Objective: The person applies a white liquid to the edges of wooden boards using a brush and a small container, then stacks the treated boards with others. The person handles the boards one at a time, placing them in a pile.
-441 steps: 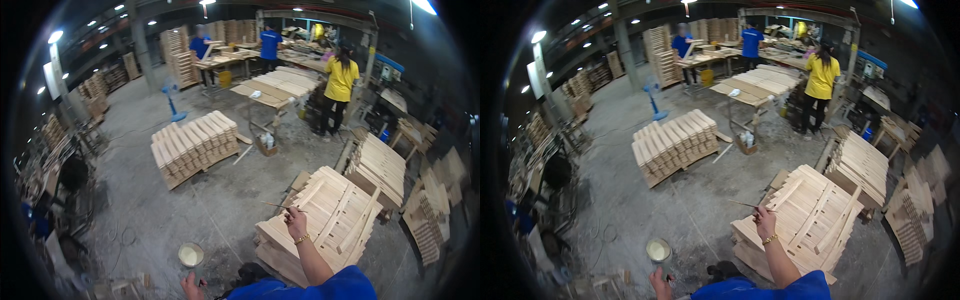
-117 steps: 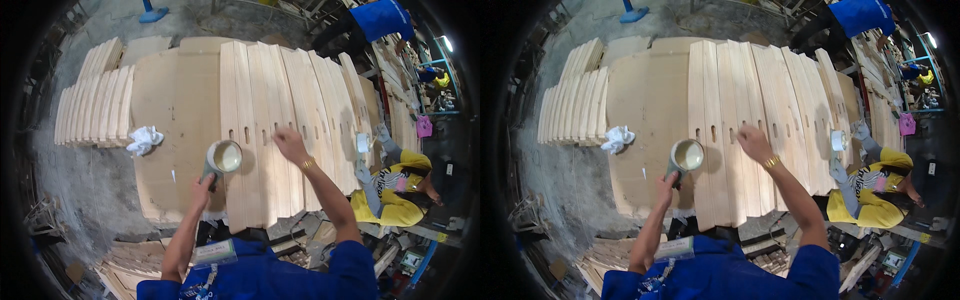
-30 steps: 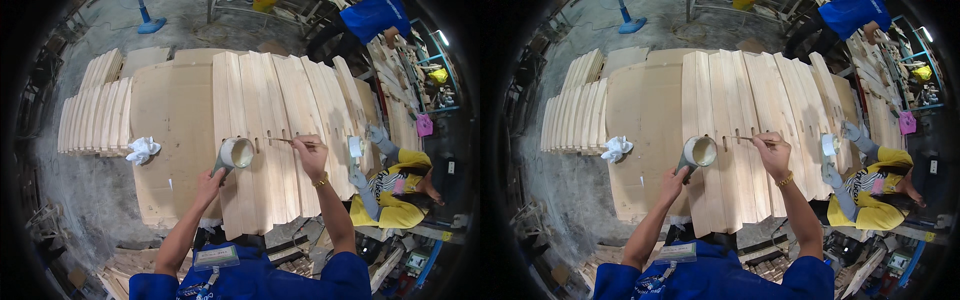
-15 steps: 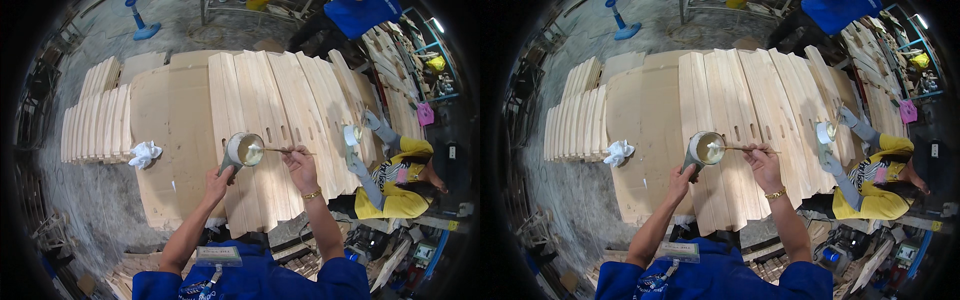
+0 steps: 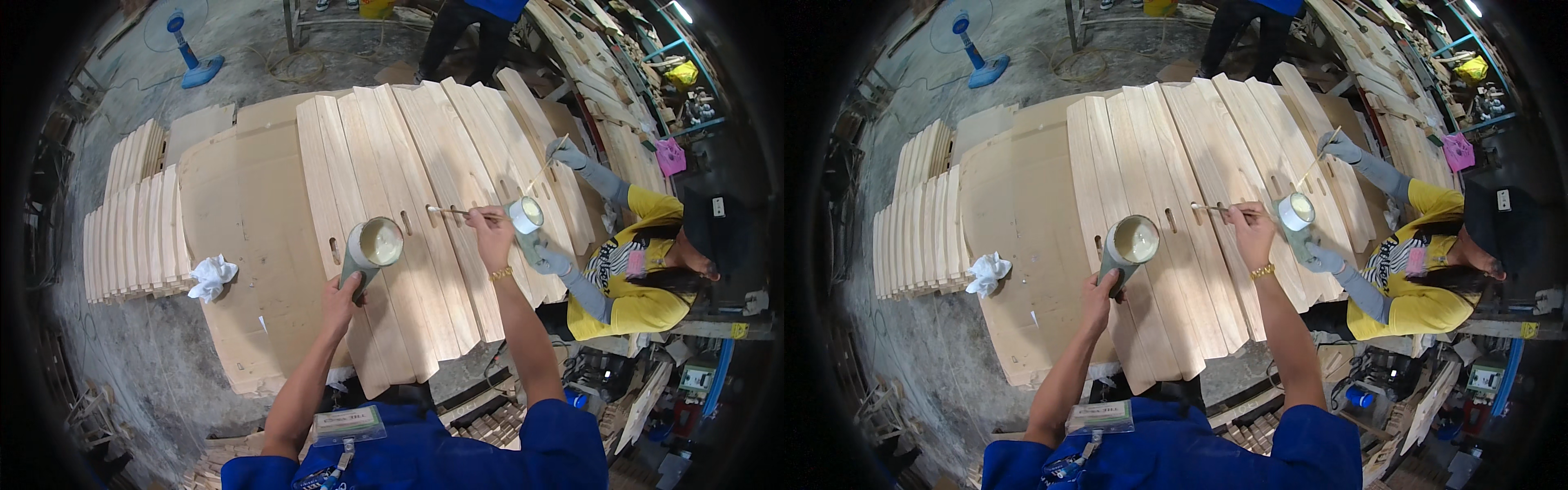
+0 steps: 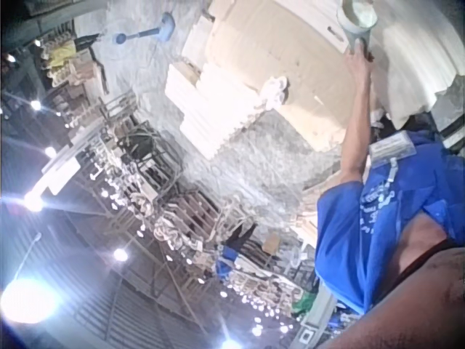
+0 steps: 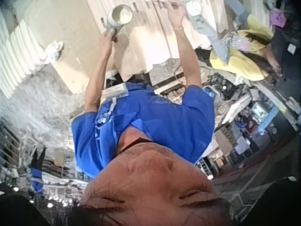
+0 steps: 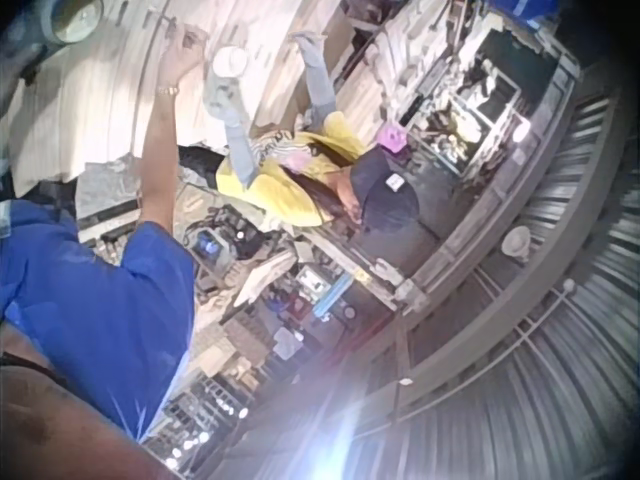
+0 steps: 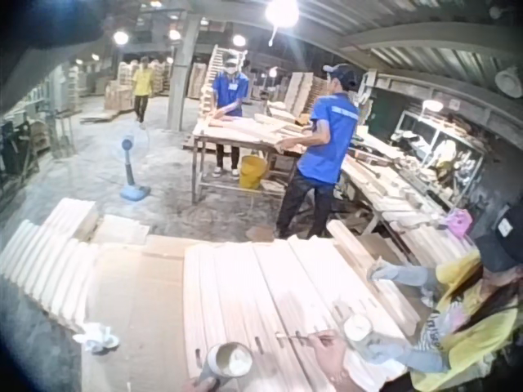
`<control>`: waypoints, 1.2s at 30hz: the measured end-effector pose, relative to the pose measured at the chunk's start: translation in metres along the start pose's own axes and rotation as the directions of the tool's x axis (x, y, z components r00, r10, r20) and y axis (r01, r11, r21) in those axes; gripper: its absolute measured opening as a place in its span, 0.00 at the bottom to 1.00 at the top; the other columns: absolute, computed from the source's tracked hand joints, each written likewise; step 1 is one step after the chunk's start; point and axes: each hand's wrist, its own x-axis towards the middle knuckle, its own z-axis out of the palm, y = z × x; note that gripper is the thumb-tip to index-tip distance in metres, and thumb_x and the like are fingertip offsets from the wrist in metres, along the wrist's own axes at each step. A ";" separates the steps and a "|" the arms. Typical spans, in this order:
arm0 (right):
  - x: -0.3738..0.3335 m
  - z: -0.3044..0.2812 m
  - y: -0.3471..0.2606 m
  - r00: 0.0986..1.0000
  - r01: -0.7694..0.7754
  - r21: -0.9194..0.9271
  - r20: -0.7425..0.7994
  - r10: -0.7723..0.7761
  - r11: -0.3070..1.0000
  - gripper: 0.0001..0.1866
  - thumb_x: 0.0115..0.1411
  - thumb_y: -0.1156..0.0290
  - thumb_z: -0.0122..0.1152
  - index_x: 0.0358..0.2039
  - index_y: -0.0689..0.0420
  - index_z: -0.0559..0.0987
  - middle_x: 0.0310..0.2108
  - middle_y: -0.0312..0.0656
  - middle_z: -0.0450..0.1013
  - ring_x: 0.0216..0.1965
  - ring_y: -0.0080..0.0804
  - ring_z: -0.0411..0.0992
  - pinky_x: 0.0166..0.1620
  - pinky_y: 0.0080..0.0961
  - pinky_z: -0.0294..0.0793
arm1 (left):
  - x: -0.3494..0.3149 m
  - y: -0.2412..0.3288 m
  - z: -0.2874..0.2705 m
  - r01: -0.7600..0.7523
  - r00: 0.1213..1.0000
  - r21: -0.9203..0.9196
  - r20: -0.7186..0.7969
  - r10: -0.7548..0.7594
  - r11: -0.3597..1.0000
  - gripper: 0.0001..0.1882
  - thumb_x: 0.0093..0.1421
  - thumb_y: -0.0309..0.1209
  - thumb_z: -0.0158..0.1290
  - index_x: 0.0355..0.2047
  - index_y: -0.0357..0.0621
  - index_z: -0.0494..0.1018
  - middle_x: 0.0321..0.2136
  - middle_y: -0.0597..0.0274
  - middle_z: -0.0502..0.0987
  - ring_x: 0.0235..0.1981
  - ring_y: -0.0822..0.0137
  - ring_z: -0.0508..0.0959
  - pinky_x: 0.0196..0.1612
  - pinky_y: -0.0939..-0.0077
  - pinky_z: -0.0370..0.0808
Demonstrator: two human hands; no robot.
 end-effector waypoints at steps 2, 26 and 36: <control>0.011 0.003 0.009 0.996 0.012 -0.239 0.085 0.008 0.971 0.03 0.53 0.79 0.56 0.26 0.65 0.72 0.24 0.41 0.73 0.26 0.26 0.74 0.28 0.18 0.74 | -0.003 -0.002 -0.006 -0.001 1.000 -0.001 0.004 0.001 1.000 0.15 0.57 0.37 0.48 0.21 0.37 0.70 0.14 0.62 0.71 0.13 0.74 0.69 0.18 0.80 0.66; 0.050 -0.003 0.006 0.681 0.528 -0.514 0.732 0.024 0.676 0.06 0.49 0.73 0.59 0.22 0.60 0.72 0.22 0.46 0.69 0.24 0.40 0.69 0.28 0.30 0.67 | -0.036 -0.011 -0.026 0.083 0.995 0.032 -0.049 -0.081 0.996 0.14 0.56 0.37 0.49 0.24 0.36 0.70 0.16 0.60 0.72 0.15 0.71 0.72 0.20 0.78 0.68; 0.012 -0.015 0.010 0.826 0.518 -0.509 0.506 -0.248 0.687 0.03 0.49 0.76 0.59 0.23 0.60 0.73 0.22 0.42 0.71 0.28 0.34 0.73 0.33 0.27 0.72 | -0.018 -0.016 -0.020 0.100 0.995 0.295 -0.052 -0.089 0.950 0.21 0.54 0.45 0.50 0.20 0.37 0.73 0.14 0.62 0.72 0.17 0.73 0.71 0.23 0.75 0.68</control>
